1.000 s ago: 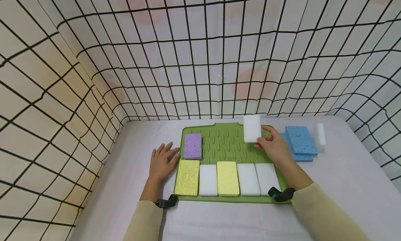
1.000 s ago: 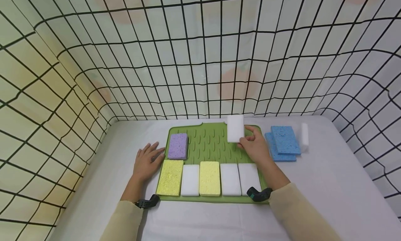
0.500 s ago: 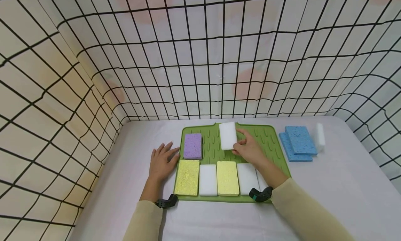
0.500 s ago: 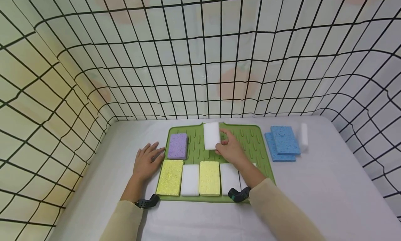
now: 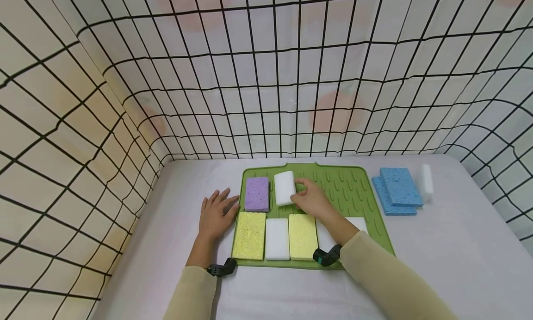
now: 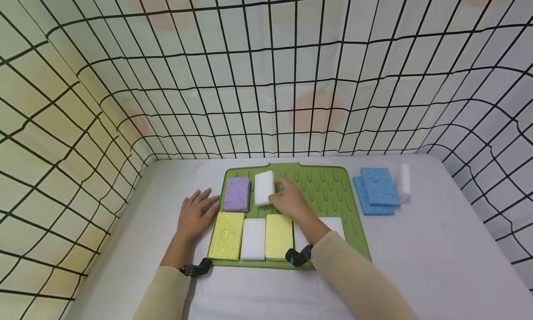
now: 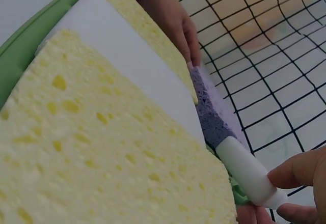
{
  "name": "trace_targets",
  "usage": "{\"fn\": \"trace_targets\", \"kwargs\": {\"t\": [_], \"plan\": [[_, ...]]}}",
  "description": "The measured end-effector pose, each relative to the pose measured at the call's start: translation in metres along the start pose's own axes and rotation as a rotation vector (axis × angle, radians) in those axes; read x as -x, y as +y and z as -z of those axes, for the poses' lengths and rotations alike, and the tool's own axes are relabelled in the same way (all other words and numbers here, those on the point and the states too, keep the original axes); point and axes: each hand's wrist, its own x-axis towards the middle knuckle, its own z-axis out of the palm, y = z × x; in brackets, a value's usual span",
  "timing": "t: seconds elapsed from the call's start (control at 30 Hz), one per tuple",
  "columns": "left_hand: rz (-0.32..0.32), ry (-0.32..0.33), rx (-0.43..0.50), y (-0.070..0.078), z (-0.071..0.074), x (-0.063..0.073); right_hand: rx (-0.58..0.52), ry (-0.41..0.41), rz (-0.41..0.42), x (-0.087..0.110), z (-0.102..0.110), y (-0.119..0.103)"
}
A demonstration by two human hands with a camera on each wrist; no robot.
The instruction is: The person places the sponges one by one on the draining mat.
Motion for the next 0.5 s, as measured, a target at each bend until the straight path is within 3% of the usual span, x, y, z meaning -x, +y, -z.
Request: {"fn": "trace_targets", "kwargs": {"t": [0.37, 0.5], "plan": [[0.009, -0.031, 0.002, -0.0028, -0.002, -0.0021, 0.102, -0.013, -0.018, -0.0018, -0.002, 0.0058], [0.004, -0.015, -0.001, -0.0023, -0.0022, -0.0019, 0.13, -0.011, -0.014, -0.0044, -0.0038, 0.0078]]}}
